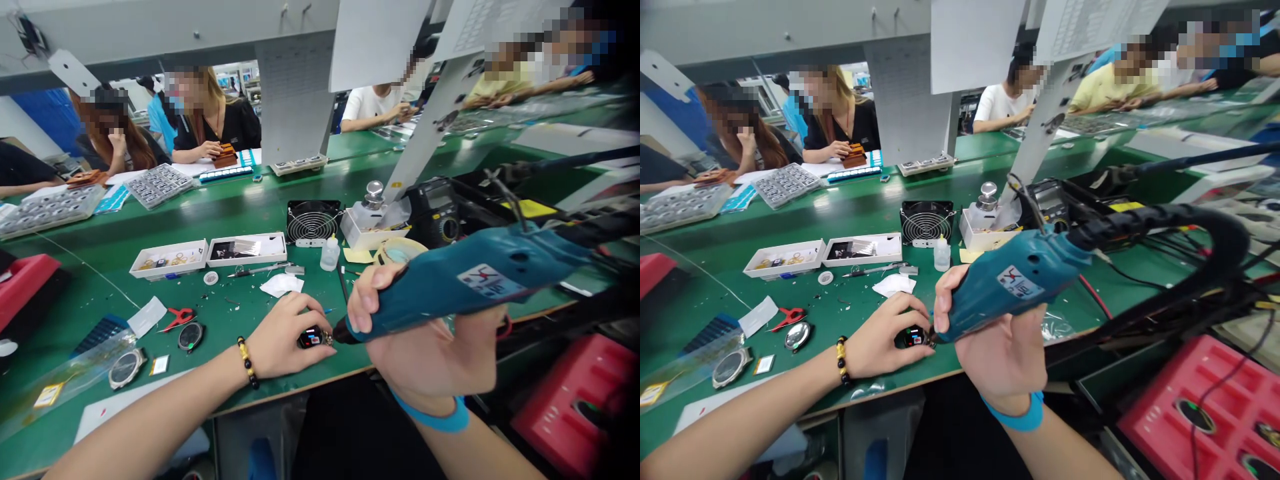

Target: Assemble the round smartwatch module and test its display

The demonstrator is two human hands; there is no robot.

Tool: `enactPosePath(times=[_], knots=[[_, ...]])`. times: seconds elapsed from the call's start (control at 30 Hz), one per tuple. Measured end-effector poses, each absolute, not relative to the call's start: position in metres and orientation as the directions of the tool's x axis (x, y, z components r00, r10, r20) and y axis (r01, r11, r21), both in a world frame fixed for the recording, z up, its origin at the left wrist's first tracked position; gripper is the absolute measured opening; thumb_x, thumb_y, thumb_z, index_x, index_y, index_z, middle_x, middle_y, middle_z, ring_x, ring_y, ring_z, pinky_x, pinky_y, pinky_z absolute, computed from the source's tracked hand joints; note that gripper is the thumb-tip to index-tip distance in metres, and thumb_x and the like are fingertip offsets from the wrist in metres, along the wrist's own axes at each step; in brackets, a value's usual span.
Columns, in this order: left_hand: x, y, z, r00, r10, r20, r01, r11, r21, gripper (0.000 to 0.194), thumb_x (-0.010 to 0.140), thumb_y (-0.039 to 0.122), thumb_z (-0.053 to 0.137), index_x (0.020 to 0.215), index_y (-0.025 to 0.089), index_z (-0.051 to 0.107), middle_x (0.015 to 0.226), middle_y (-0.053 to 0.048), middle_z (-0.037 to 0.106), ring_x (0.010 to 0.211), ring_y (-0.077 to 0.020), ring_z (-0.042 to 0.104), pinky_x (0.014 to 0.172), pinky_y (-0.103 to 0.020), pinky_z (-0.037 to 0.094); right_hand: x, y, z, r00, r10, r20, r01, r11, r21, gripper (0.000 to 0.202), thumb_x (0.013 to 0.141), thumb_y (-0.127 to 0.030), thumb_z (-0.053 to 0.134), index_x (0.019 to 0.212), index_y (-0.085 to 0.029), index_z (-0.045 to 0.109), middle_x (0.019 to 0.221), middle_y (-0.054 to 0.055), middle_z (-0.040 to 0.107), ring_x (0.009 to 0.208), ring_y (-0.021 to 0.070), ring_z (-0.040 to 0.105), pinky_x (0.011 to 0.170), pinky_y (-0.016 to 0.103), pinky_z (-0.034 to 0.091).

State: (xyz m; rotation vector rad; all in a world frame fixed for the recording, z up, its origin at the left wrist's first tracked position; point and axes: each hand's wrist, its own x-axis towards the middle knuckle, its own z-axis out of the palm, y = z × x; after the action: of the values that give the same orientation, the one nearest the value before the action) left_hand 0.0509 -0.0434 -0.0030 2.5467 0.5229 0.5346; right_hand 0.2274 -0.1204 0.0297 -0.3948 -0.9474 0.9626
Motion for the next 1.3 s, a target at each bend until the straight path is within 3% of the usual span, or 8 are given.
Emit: enactPosePath(times=[0.07,0.17,0.27,0.4,1.0,1.3], knots=[[0.052,-0.042,-0.002,0.833,0.452,0.319,0.218,-0.798,0.561,0.009,0.091,0.031,0.072,0.090,0.022,0.071,0.109,-0.004,0.066,0.104,-0.0189,0.060,0.096,-0.035,0.044,0.226,-0.120,0.030,0.227,0.831,0.507,-0.517,0.544,-0.661,0.059,0.091,-0.073,0.049,0.103,-0.020,0.070,0.083,0.005,0.058,0.062,0.0188,0.054,0.054,0.033,0.044],[0.053,-0.041,-0.003,0.828,0.457,0.326,0.196,-0.780,0.594,0.009,0.089,0.027,0.074,0.082,0.021,0.070,0.099,-0.002,0.070,0.096,-0.0175,0.062,0.094,-0.035,0.045,0.227,-0.121,0.028,0.222,0.829,0.513,-0.498,0.549,-0.671,0.060,0.091,-0.074,0.048,0.104,-0.020,0.070,0.084,0.005,0.058,0.064,0.0184,0.054,0.056,0.033,0.044],[0.054,-0.041,-0.005,0.845,0.461,0.271,0.201,-0.743,0.638,0.010,0.088,0.023,0.072,0.080,0.020,0.067,0.095,-0.001,0.071,0.093,-0.0167,0.064,0.093,-0.033,0.047,0.229,-0.122,0.023,0.230,0.838,0.496,-0.485,0.540,-0.688,0.060,0.089,-0.075,0.051,0.103,-0.020,0.069,0.085,0.004,0.058,0.065,0.0177,0.055,0.057,0.033,0.044],[0.052,-0.043,-0.006,0.850,0.496,0.176,0.246,-0.669,0.701,0.006,0.089,0.022,0.069,0.084,0.020,0.065,0.104,-0.002,0.068,0.095,-0.0144,0.066,0.090,-0.027,0.050,0.228,-0.120,0.016,0.224,0.859,0.460,-0.476,0.508,-0.718,0.059,0.088,-0.075,0.054,0.102,-0.020,0.068,0.084,0.004,0.058,0.064,0.0175,0.056,0.058,0.032,0.045],[0.052,-0.042,-0.001,0.874,0.467,0.138,0.254,-0.679,0.689,0.005,0.089,0.021,0.067,0.088,0.021,0.062,0.107,-0.001,0.064,0.098,-0.0142,0.064,0.092,-0.026,0.049,0.218,-0.116,0.014,0.218,0.871,0.441,-0.438,0.491,-0.753,0.063,0.079,-0.081,0.059,0.091,-0.020,0.069,0.077,0.002,0.056,0.060,0.0161,0.052,0.055,0.031,0.045],[0.052,-0.042,-0.002,0.872,0.464,0.158,0.252,-0.702,0.666,0.006,0.090,0.021,0.067,0.088,0.021,0.061,0.104,0.000,0.062,0.097,-0.0130,0.063,0.089,-0.023,0.048,0.217,-0.113,0.013,0.192,0.872,0.450,-0.436,0.487,-0.757,0.064,0.084,-0.081,0.053,0.092,-0.019,0.067,0.078,0.003,0.055,0.061,0.0172,0.051,0.053,0.032,0.046]])
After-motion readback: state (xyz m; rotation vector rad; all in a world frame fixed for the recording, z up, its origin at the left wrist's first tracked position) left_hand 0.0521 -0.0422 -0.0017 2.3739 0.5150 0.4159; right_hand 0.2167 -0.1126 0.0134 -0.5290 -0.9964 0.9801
